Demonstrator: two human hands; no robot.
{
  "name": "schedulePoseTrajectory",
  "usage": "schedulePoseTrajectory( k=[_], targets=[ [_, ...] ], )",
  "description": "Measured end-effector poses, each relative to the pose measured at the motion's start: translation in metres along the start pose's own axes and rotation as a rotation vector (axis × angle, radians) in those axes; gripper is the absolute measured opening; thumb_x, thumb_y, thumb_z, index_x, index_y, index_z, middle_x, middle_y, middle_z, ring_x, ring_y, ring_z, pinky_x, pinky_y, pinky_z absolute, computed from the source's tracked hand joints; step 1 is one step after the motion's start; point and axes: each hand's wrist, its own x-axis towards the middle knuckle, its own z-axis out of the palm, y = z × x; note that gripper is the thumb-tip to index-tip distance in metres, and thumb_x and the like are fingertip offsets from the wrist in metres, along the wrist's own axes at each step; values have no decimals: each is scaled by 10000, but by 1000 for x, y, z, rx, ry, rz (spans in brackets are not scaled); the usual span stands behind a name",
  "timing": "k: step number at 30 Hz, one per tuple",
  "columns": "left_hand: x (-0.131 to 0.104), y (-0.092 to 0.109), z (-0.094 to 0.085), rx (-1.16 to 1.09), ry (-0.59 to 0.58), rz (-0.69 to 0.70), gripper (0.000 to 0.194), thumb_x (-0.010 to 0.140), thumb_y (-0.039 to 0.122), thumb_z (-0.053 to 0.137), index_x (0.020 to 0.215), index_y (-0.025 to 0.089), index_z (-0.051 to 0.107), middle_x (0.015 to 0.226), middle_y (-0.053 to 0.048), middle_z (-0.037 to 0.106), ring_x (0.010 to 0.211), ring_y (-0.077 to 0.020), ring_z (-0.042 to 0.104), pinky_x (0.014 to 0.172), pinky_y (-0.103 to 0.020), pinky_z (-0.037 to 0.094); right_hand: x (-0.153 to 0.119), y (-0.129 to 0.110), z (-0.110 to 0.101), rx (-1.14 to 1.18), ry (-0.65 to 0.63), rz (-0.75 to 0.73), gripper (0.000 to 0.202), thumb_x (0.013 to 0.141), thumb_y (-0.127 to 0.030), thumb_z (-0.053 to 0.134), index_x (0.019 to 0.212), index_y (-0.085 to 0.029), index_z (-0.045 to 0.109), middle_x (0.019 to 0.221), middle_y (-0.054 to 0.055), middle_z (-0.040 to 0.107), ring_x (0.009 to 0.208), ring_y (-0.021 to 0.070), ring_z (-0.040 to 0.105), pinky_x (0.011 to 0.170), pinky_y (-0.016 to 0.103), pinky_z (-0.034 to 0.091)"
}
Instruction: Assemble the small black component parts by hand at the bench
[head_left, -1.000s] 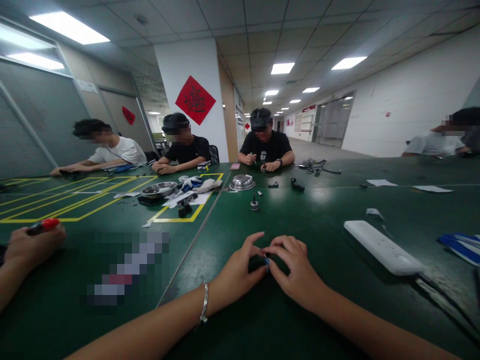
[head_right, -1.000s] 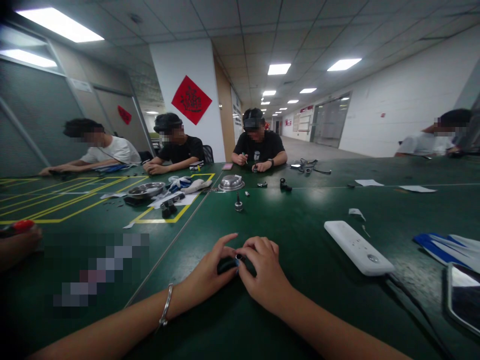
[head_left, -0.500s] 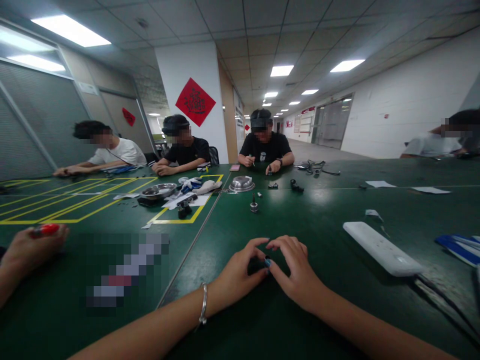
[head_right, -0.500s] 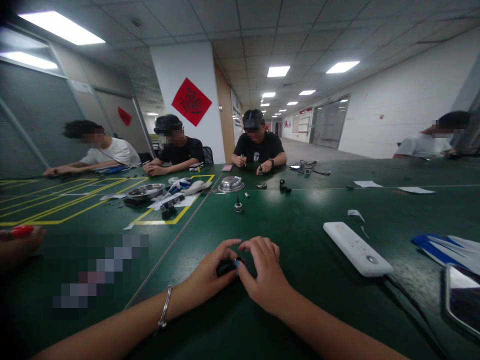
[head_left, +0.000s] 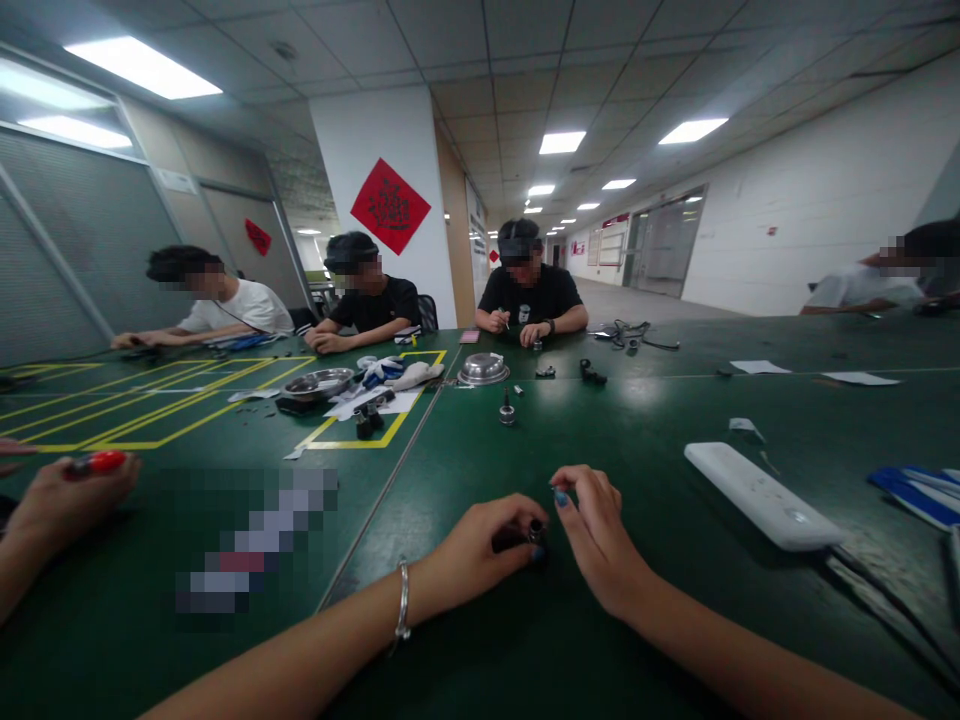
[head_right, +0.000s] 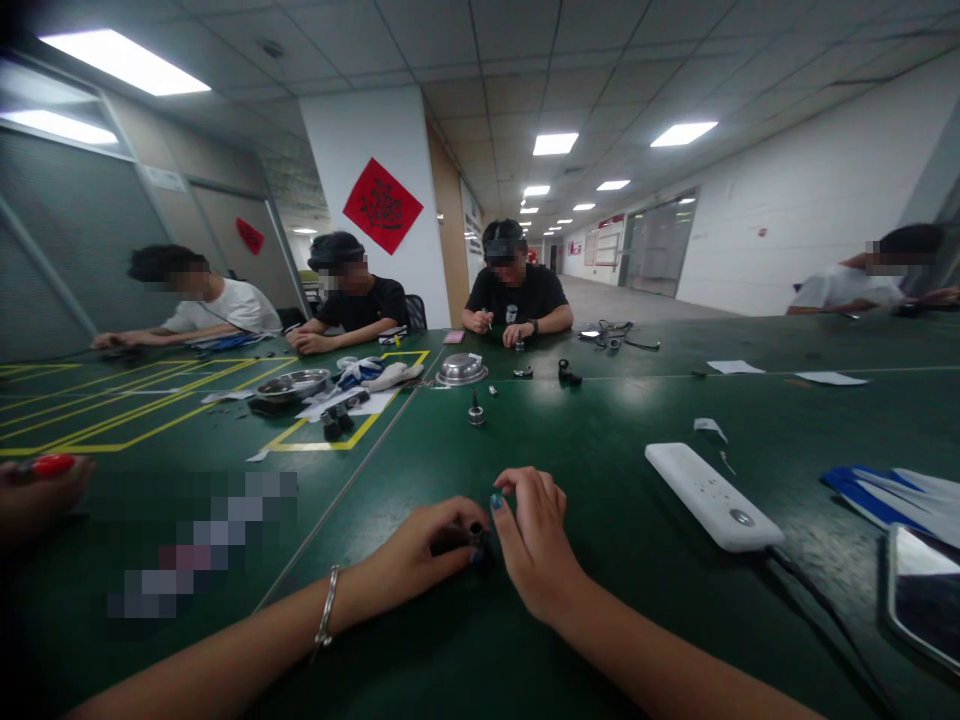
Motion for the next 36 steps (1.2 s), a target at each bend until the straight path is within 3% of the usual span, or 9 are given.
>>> schedulePoseTrajectory(
  k=[5, 9, 12, 17, 21, 24, 26, 31, 36],
  targets=[
    [-11, 31, -1, -45, -331, 113, 238, 814, 225, 571, 1043, 226, 636, 963, -24, 651, 838, -140, 615, 751, -237, 495, 7, 2, -15, -3, 128, -63, 237, 957, -291, 244, 1109, -231, 416, 972, 58, 495, 942, 234, 465, 811, 381, 326],
    [-15, 50, -2, -34, -451, 120, 277, 806, 178, 575, 1070, 239, 631, 996, -24, 661, 884, -148, 622, 801, -252, 493, 10, 6, -18, -28, 140, -84, 230, 945, -258, 256, 1107, -228, 417, 974, 54, 485, 950, 232, 456, 828, 394, 306],
    [-12, 45, -20, -24, -489, 25, 283, 790, 150, 583, 1054, 248, 622, 1031, -12, 656, 917, -145, 620, 798, -251, 494, 7, 6, -13, -43, 76, -75, 228, 937, -241, 265, 1102, -226, 422, 985, 61, 489, 965, 234, 449, 830, 404, 309],
    [-2, -4, -82, 195, -212, -175, 166, 728, 183, 630, 892, 212, 635, 914, 11, 676, 863, -148, 624, 789, -266, 481, 3, 1, -8, -33, -23, -64, 240, 931, -229, 272, 1099, -226, 443, 1010, 67, 504, 982, 240, 451, 825, 411, 329],
    [3, -42, -131, 432, 205, -389, 116, 686, 184, 622, 801, 172, 618, 801, -6, 680, 798, -176, 638, 731, -256, 485, 3, -1, -9, -22, -57, -74, 235, 928, -222, 284, 1092, -234, 451, 1031, 62, 505, 1006, 242, 445, 831, 404, 337],
    [10, -52, -158, 602, 589, -487, 165, 743, 232, 572, 881, 148, 605, 897, -56, 688, 858, -195, 644, 748, -263, 478, 4, -1, -9, -10, -69, -66, 227, 929, -220, 285, 1085, -238, 449, 1029, 59, 498, 1013, 240, 435, 828, 400, 339],
    [17, -55, -169, 719, 745, -536, 245, 777, 281, 543, 968, 137, 595, 960, -82, 684, 904, -212, 640, 753, -270, 472, 4, -1, -10, 2, -83, -57, 226, 930, -219, 283, 1084, -243, 447, 1018, 56, 493, 1001, 235, 435, 823, 398, 342],
    [24, -81, -167, 896, 700, -691, 291, 784, 271, 518, 1011, 119, 618, 976, -126, 688, 937, -273, 627, 730, -296, 459, 5, -4, -11, 8, -90, -33, 212, 930, -212, 278, 1028, -232, 464, 961, 54, 484, 932, 225, 452, 783, 382, 370],
    [21, -109, -157, 915, 669, -719, 369, 832, 299, 450, 1104, 90, 587, 1018, -176, 665, 951, -305, 610, 745, -328, 444, 6, -6, -12, -8, -41, -57, 210, 913, -184, 296, 1023, -213, 472, 969, 61, 465, 924, 222, 452, 787, 375, 392]
  ],
)
